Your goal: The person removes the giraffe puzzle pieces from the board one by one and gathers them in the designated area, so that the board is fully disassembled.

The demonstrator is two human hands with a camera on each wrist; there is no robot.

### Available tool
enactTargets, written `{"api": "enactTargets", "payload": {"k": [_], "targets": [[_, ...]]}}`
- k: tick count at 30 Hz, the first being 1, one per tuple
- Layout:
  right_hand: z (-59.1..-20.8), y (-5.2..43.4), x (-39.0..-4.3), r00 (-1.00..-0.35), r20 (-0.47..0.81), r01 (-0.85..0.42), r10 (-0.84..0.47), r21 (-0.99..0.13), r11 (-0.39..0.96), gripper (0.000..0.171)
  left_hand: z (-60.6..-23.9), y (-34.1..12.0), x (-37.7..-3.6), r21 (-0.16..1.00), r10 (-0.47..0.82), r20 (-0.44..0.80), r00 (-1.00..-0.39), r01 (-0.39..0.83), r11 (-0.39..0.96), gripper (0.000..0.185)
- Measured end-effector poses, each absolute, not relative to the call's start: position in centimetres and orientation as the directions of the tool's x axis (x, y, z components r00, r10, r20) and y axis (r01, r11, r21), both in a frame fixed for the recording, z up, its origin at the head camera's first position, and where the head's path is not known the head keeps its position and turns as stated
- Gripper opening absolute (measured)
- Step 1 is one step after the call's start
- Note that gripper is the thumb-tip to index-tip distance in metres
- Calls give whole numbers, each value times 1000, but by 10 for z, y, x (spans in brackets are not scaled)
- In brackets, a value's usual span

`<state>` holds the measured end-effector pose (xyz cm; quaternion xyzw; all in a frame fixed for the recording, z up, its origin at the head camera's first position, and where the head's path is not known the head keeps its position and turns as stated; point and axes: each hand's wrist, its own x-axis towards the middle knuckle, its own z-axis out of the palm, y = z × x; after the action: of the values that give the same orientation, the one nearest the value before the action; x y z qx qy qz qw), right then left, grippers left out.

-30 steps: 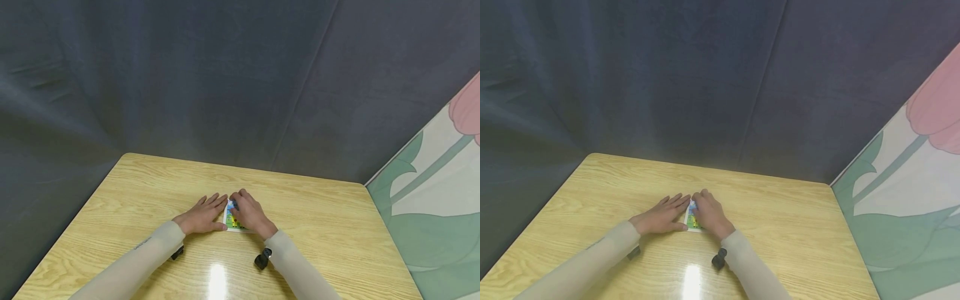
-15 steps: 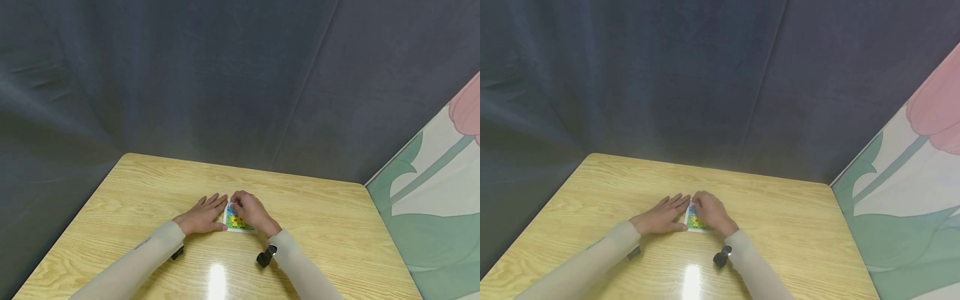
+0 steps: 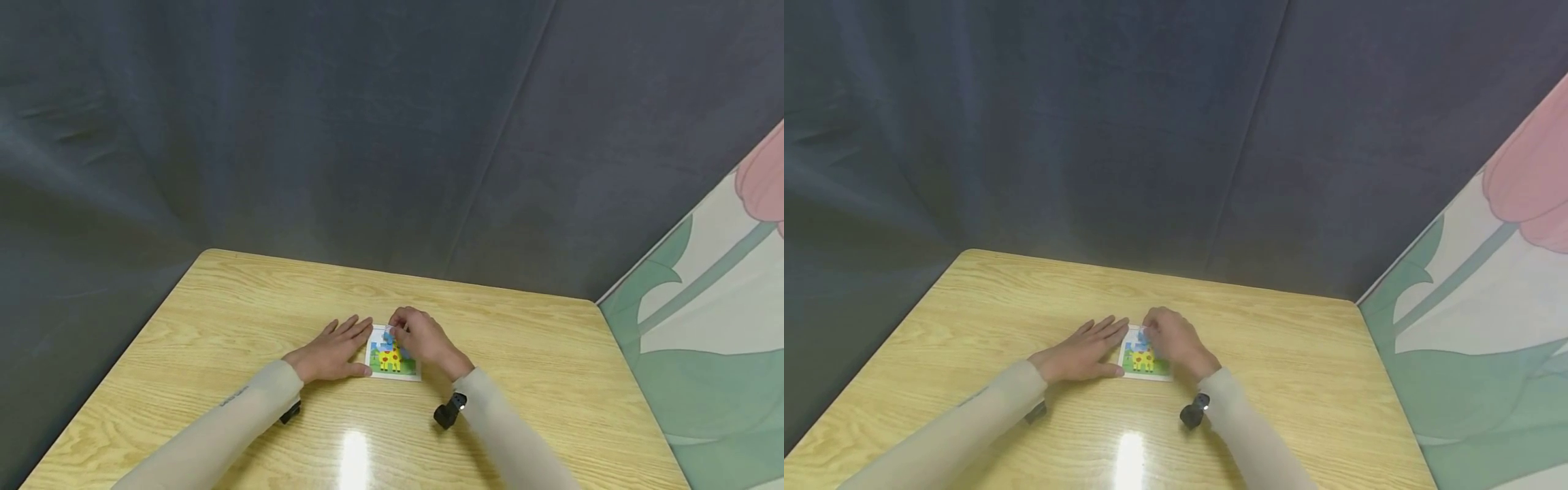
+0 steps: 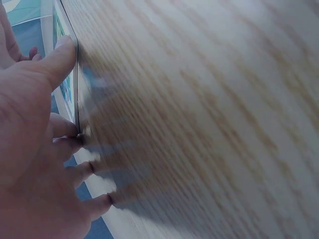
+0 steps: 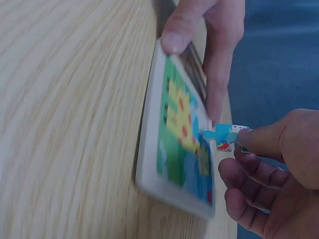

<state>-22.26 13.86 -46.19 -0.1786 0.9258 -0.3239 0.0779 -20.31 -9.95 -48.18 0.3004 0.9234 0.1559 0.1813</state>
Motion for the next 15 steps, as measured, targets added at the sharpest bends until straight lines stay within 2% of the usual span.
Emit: {"api": "enactTargets", "payload": {"k": [15], "targets": [[-459,181,-232,-936,-62,-250,-347,-576,778,7,-476,-98,-200,403,603,-244,-760,486,776,86]]}}
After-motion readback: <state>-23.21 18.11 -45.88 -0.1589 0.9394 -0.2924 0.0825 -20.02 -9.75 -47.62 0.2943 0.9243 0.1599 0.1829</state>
